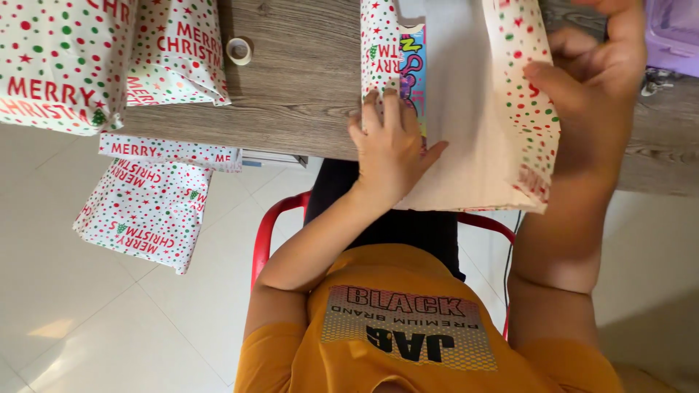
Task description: The person prepares a small box by taping it, then cuts a sheet of Christmas-themed wrapping paper and wraps the box. They use scissors to trim the paper and tape to secure the edges, leaving the wrapped box on the table.
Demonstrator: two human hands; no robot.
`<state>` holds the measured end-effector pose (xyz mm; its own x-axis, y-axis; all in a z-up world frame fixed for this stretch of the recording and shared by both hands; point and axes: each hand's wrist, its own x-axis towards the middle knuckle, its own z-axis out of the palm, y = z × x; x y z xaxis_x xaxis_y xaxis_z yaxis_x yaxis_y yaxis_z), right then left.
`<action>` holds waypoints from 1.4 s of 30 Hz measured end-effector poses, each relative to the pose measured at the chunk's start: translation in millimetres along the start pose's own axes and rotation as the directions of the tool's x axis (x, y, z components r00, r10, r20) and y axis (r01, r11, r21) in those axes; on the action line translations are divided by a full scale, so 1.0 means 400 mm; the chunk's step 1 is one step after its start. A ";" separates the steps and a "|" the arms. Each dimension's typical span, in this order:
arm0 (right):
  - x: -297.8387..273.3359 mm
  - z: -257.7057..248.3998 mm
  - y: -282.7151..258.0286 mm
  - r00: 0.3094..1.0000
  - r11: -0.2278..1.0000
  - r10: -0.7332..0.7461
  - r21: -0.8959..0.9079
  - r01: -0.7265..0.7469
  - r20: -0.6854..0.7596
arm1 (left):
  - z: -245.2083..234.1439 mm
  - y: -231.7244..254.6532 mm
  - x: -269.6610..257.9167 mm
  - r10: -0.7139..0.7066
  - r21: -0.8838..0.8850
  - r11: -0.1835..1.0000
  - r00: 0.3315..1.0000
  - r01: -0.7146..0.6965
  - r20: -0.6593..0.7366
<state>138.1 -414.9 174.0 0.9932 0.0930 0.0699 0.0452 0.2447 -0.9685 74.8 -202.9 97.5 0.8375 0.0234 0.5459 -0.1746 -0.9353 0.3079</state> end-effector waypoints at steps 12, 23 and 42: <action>-0.057 -0.367 -0.038 0.986 -0.181 0.027 -0.969 0.166 0.164 | 0.052 0.137 0.031 -0.002 0.496 0.868 1.000 -0.002 0.007; -0.311 -0.087 0.233 0.954 0.393 -0.284 -0.896 0.208 0.097 | 0.035 -0.008 0.100 0.521 -0.073 0.848 0.799 -0.525 0.300; -0.323 -0.386 0.364 0.542 0.929 -0.299 -0.110 0.353 -0.786 | 0.077 -0.082 0.154 0.734 -0.171 0.669 0.604 -0.724 0.312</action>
<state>32.7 -540.3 -12.8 0.6090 -0.7808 0.1395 0.4041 0.1541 -0.9016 148.2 -181.5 97.1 0.5392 -0.7819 0.3128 -0.8115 -0.5817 -0.0555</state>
